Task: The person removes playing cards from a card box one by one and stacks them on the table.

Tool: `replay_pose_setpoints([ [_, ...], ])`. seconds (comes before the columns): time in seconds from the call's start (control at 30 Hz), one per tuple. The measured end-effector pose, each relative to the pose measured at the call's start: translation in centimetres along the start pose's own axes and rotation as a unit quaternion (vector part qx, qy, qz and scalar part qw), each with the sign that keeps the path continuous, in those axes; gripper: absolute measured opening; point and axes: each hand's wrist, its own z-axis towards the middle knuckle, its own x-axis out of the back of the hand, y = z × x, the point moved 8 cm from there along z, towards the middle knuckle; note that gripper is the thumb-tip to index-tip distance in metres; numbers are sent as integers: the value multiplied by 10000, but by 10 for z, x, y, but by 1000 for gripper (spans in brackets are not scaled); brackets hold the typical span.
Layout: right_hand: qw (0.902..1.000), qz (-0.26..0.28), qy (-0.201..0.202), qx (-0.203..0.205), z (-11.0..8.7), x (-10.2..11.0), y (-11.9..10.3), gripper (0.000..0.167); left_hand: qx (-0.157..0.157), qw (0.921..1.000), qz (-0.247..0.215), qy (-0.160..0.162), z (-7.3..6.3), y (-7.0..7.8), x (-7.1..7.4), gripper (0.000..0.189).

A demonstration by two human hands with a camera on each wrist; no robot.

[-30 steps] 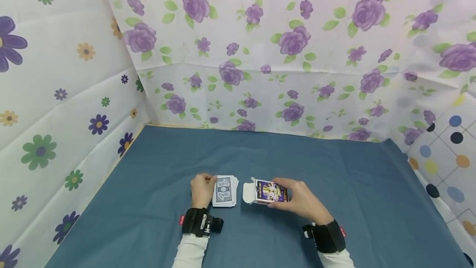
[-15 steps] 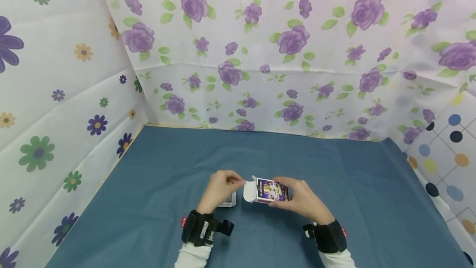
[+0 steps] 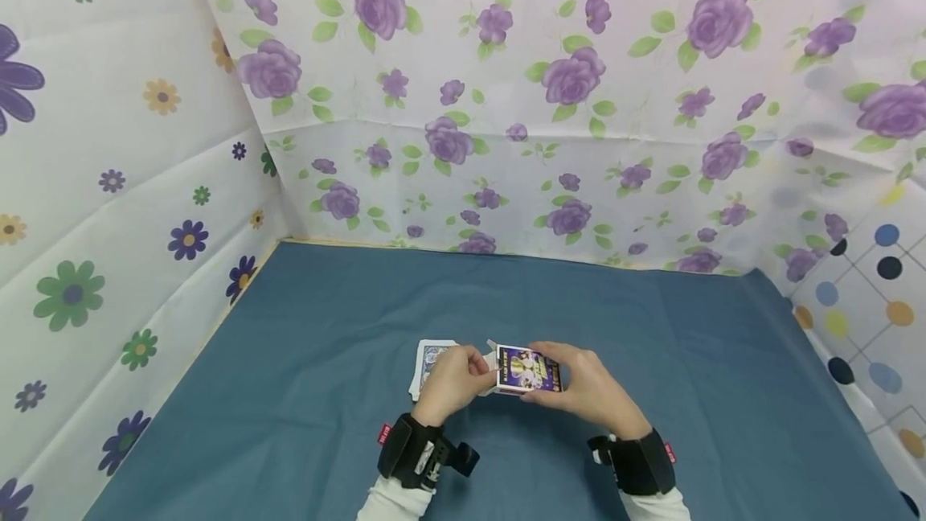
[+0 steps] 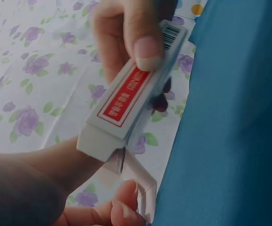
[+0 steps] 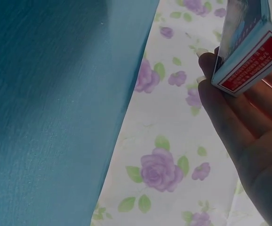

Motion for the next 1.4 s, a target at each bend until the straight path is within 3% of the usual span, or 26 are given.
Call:
replay_pose_setpoints([
  [0.27,9998,-121,139,30,-1,4,-3,69,315,9954,-739,-513,5,-9,-1,24],
  [0.53,9996,-236,160,-44,0,7,0,71,359,9857,-1271,-1048,6,-22,14,27],
  [0.77,9996,-267,118,-70,0,7,2,72,629,9712,-1980,-1164,3,-32,33,26],
  [0.97,9996,-261,120,-56,0,5,3,73,718,9670,-2178,-1110,2,-43,47,41],
  [1.1,9996,-248,127,-72,0,4,4,72,727,9662,-2259,-1006,3,-51,56,45],
  [1.2,9996,-229,133,-73,0,3,4,71,870,9679,-2247,-717,4,-59,62,41],
  [1.4,9997,-225,115,-57,0,0,5,70,1537,9676,-1944,484,4,-93,76,30],
])
